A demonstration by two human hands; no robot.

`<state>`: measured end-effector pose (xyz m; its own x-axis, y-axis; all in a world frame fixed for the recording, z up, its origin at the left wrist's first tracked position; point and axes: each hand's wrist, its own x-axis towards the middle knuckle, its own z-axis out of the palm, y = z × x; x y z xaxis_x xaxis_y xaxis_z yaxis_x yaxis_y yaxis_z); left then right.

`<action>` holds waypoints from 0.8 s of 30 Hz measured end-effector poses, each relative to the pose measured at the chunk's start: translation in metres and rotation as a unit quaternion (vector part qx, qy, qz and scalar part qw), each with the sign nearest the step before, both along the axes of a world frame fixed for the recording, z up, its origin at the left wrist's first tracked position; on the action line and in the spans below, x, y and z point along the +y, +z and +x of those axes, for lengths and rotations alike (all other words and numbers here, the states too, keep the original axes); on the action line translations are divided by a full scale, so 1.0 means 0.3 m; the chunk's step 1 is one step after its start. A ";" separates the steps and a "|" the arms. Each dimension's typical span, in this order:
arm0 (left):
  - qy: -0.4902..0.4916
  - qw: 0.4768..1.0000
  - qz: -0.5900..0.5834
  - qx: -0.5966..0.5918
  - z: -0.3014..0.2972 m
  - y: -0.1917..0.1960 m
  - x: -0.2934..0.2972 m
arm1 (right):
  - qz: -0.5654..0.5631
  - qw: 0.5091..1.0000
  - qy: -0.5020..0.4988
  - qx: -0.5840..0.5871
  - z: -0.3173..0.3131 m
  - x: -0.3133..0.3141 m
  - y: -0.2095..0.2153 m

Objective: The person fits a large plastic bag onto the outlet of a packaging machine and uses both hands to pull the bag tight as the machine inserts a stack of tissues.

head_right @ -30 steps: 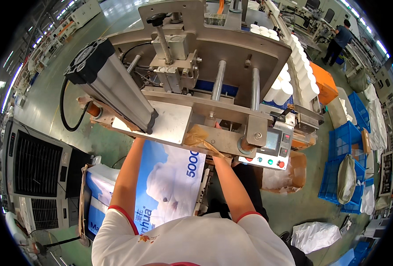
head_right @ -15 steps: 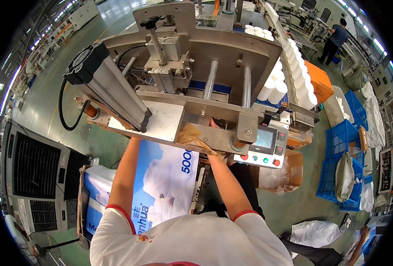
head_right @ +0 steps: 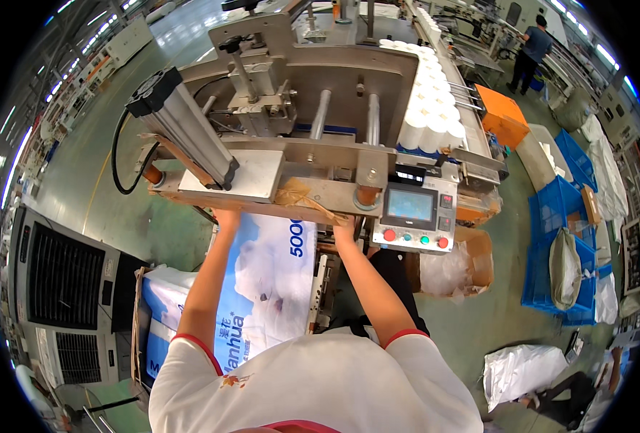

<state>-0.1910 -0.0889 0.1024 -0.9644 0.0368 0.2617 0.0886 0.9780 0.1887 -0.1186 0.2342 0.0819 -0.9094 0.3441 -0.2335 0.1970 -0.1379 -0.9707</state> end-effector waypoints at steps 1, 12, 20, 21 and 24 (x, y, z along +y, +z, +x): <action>0.013 0.996 0.042 0.077 0.083 -0.041 0.062 | 0.062 0.997 -0.006 -0.041 0.058 0.020 -0.015; 0.051 0.991 -0.113 -0.051 0.624 -0.344 0.297 | 0.300 0.939 0.154 -0.070 0.520 0.270 -0.355; 0.057 0.988 -0.123 -0.078 0.615 -0.336 0.331 | 0.353 0.933 0.068 -0.005 0.820 0.509 -0.397; 0.062 0.987 -0.126 -0.082 0.619 -0.338 0.323 | 0.341 0.937 0.065 0.024 0.847 0.504 -0.378; 0.064 0.987 -0.127 -0.074 0.613 -0.347 0.305 | 0.416 0.905 0.089 0.013 0.873 0.493 -0.342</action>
